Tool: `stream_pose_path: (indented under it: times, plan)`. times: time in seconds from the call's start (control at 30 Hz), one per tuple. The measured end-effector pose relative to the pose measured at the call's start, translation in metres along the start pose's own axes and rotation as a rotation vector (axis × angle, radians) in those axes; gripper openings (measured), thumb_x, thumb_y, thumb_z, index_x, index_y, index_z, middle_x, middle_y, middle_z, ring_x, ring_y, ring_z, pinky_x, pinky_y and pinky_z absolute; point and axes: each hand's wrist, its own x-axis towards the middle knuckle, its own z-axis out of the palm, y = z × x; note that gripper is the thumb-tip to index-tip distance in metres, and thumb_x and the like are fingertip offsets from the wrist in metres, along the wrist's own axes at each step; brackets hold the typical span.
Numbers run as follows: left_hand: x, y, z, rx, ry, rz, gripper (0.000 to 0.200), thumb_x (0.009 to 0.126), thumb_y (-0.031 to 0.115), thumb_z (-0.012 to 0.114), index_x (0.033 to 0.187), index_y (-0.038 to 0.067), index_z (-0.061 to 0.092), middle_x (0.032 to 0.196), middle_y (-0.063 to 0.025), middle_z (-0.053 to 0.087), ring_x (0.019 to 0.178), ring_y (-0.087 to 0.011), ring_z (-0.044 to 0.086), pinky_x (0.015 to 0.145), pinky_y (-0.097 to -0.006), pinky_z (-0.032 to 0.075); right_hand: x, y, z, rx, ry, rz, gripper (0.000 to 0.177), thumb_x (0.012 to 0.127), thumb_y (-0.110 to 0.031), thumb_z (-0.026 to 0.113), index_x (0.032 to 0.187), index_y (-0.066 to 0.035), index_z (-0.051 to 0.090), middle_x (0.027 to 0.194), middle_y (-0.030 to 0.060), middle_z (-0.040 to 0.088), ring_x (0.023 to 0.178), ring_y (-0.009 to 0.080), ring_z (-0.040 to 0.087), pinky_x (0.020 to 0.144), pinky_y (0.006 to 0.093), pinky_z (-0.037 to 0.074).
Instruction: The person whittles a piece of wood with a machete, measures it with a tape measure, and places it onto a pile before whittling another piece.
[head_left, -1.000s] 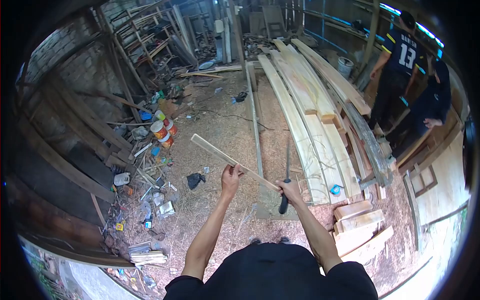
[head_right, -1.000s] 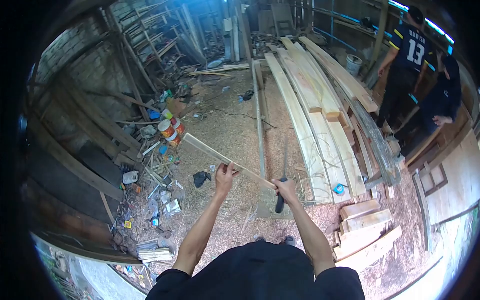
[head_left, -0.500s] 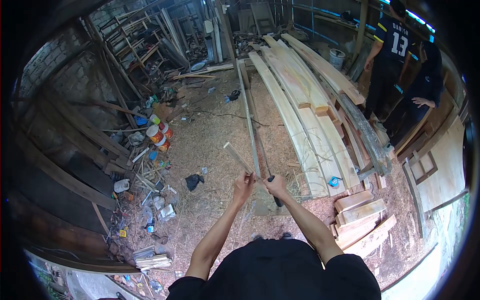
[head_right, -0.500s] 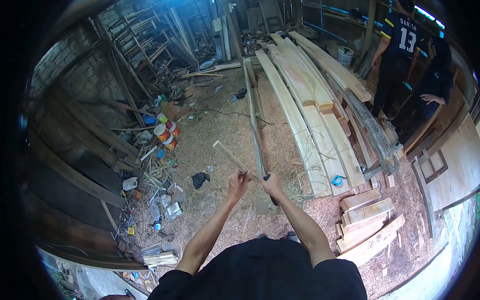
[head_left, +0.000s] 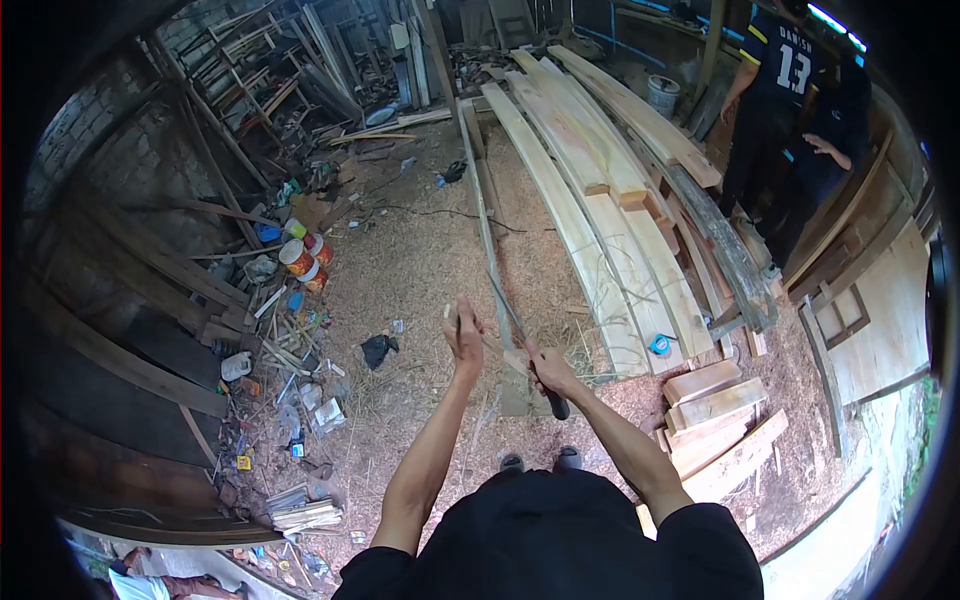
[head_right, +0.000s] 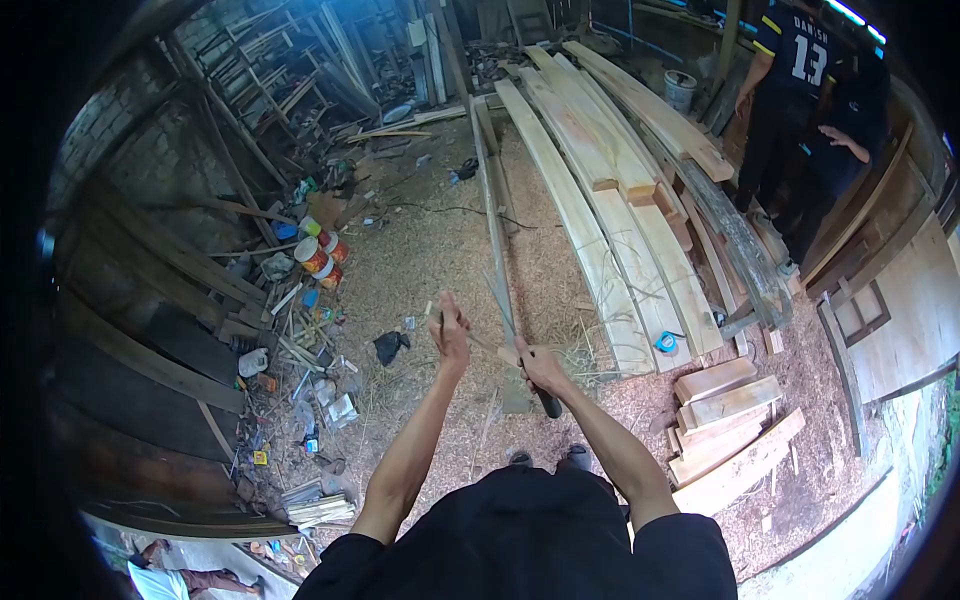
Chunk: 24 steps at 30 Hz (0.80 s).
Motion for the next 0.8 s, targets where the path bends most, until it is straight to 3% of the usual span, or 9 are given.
stream_pose_path:
  times: [0.03, 0.07, 0.2, 0.37, 0.57, 0.6, 0.67, 0.8]
  plan:
    - [0.002, -0.001, -0.001, 0.004, 0.077, -0.069, 0.035, 0.088, 0.034, 0.05, 0.062, 0.012, 0.041, 0.054, 0.0042, 0.038, 0.048, -0.0055, 0.036, 0.044, -0.0218, 0.028, -0.007, -0.006, 0.001, 0.077, -0.006, 0.034, 0.052, 0.083, -0.055, 0.044, 0.068, -0.006, 0.047, 0.048, 0.0002, 0.044, 0.035, 0.0102, 0.044, 0.034, 0.0248, 0.038]
    - [0.003, -0.006, 0.003, -0.026, 0.126, 0.003, 0.04, 0.087, 0.036, 0.052, 0.056, 0.015, 0.039, 0.049, 0.0058, 0.034, 0.042, -0.0043, 0.032, 0.039, -0.0222, 0.022, -0.012, -0.009, 0.003, 0.154, -0.013, 0.068, 0.055, 0.084, -0.058, 0.04, 0.067, -0.006, 0.046, 0.047, -0.0002, 0.042, 0.035, 0.0097, 0.042, 0.033, 0.0243, 0.037]
    - [0.002, -0.015, -0.005, 0.036, 0.158, -0.015, 0.042, 0.087, 0.035, 0.053, 0.053, 0.015, 0.036, 0.046, 0.0056, 0.032, 0.039, -0.0044, 0.029, 0.038, -0.0227, 0.02, -0.02, 0.002, 0.016, 0.202, -0.054, 0.055, 0.055, 0.085, -0.058, 0.036, 0.065, -0.007, 0.044, 0.047, -0.0003, 0.041, 0.033, 0.0089, 0.039, 0.032, 0.0236, 0.034]
    - [-0.006, -0.019, -0.007, -0.036, 0.216, 0.065, 0.044, 0.087, 0.03, 0.053, 0.051, 0.015, 0.033, 0.044, 0.0051, 0.033, 0.036, -0.0046, 0.028, 0.036, -0.0234, 0.018, -0.015, 0.032, 0.028, 0.222, -0.127, 0.357, 0.055, 0.086, -0.058, 0.033, 0.064, -0.009, 0.042, 0.046, -0.0011, 0.037, 0.033, 0.0083, 0.035, 0.032, 0.0223, 0.032]
    - [-0.001, -0.026, -0.008, -0.061, 0.292, 0.076, 0.041, 0.088, 0.026, 0.051, 0.053, 0.014, 0.034, 0.045, 0.0046, 0.034, 0.037, -0.0048, 0.029, 0.035, -0.0231, 0.018, -0.028, 0.024, 0.039, 0.385, -0.054, 0.188, 0.056, 0.085, -0.06, 0.032, 0.064, -0.009, 0.042, 0.046, -0.0011, 0.037, 0.035, 0.0085, 0.036, 0.033, 0.0238, 0.032]
    - [-0.004, -0.027, -0.009, -0.047, 0.298, 0.078, 0.041, 0.089, 0.027, 0.051, 0.054, 0.014, 0.034, 0.045, 0.0045, 0.034, 0.037, -0.0048, 0.029, 0.035, -0.0232, 0.018, -0.026, 0.027, 0.038, 0.387, -0.059, 0.194, 0.056, 0.085, -0.06, 0.032, 0.064, -0.009, 0.042, 0.046, -0.0011, 0.037, 0.035, 0.0085, 0.036, 0.033, 0.0238, 0.032]
    - [-0.005, -0.025, -0.01, -0.056, 0.281, 0.079, 0.041, 0.088, 0.027, 0.051, 0.054, 0.014, 0.033, 0.045, 0.0044, 0.034, 0.036, -0.005, 0.029, 0.035, -0.0232, 0.019, -0.015, 0.028, 0.03, 0.399, -0.194, 0.455, 0.057, 0.084, -0.061, 0.032, 0.064, -0.009, 0.042, 0.046, -0.0009, 0.037, 0.035, 0.0088, 0.036, 0.033, 0.0255, 0.032]
    - [-0.004, -0.017, -0.005, -0.05, 0.266, 0.103, 0.039, 0.087, 0.024, 0.052, 0.054, 0.014, 0.034, 0.043, 0.004, 0.032, 0.034, -0.0058, 0.028, 0.034, -0.0234, 0.019, -0.02, 0.008, 0.024, 0.278, -0.127, 0.336, 0.057, 0.084, -0.061, 0.033, 0.063, -0.008, 0.042, 0.045, -0.0006, 0.038, 0.035, 0.0092, 0.036, 0.033, 0.0267, 0.032]
